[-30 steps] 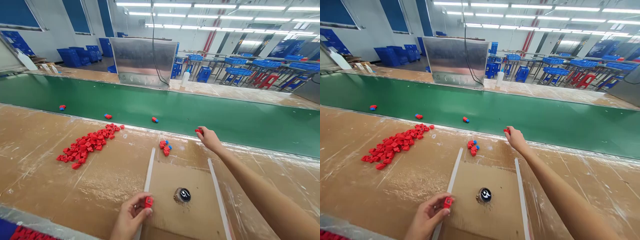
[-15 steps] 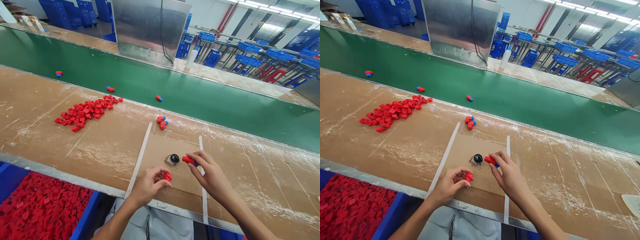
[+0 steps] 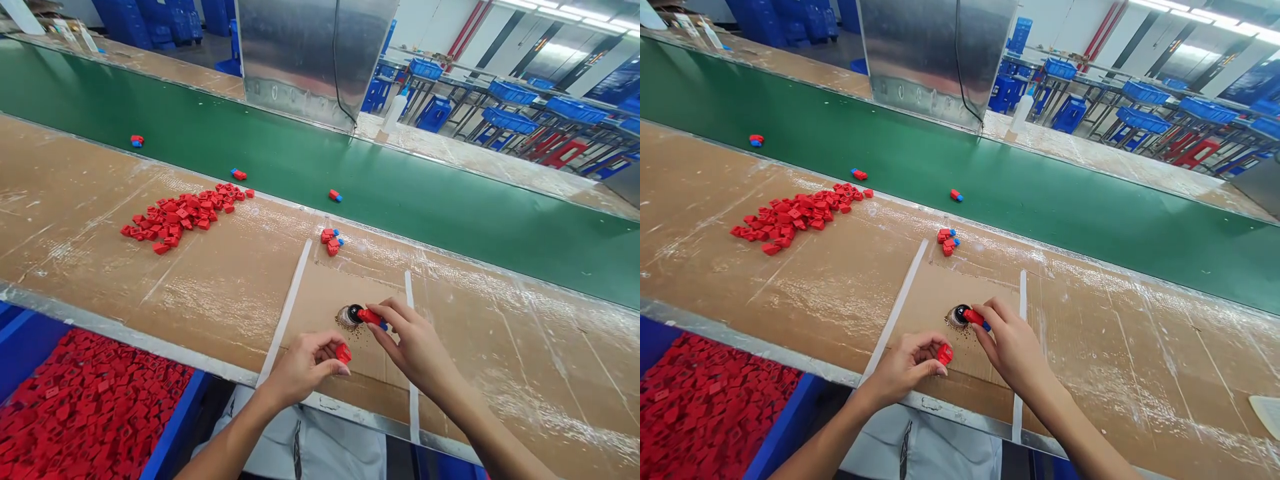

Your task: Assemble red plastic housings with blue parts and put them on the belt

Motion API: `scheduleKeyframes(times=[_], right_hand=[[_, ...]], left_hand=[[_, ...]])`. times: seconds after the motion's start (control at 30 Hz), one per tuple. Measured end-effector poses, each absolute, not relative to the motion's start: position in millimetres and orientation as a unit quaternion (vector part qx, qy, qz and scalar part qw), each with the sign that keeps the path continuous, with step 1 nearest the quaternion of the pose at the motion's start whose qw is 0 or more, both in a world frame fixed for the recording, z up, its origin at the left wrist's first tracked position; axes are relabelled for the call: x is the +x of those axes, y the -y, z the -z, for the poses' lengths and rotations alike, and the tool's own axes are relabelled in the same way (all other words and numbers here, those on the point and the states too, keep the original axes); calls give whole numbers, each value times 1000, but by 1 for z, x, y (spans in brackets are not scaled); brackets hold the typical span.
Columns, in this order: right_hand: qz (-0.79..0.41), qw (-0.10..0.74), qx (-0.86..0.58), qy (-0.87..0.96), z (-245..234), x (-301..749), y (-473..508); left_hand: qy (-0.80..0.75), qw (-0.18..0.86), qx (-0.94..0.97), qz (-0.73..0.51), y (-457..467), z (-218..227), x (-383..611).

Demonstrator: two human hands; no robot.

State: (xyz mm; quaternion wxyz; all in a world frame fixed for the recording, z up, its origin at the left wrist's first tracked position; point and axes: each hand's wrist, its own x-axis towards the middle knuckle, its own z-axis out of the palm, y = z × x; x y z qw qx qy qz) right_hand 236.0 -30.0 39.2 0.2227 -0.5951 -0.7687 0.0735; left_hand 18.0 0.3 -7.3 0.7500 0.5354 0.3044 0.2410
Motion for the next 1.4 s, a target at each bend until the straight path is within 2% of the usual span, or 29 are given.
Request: scheduleKeyframes(times=[0.3, 0.47, 0.7, 1.13, 1.4], right_hand=[[-47, 187, -595, 780, -43, 230, 31], [-59, 241, -609, 753, -53, 226, 34], [-160, 299, -592, 731, -53, 210, 52], [-186, 287, -589, 732, -36, 199, 67], [-176, 255, -584, 750, -26, 193, 73]], left_hand=[[-309, 757, 522, -243, -1, 6, 18], [-314, 769, 500, -244, 0, 8, 17], [-301, 779, 493, -244, 1, 12, 16], [-287, 775, 509, -242, 1, 11, 16], [-297, 731, 585, -186, -3, 9, 13]])
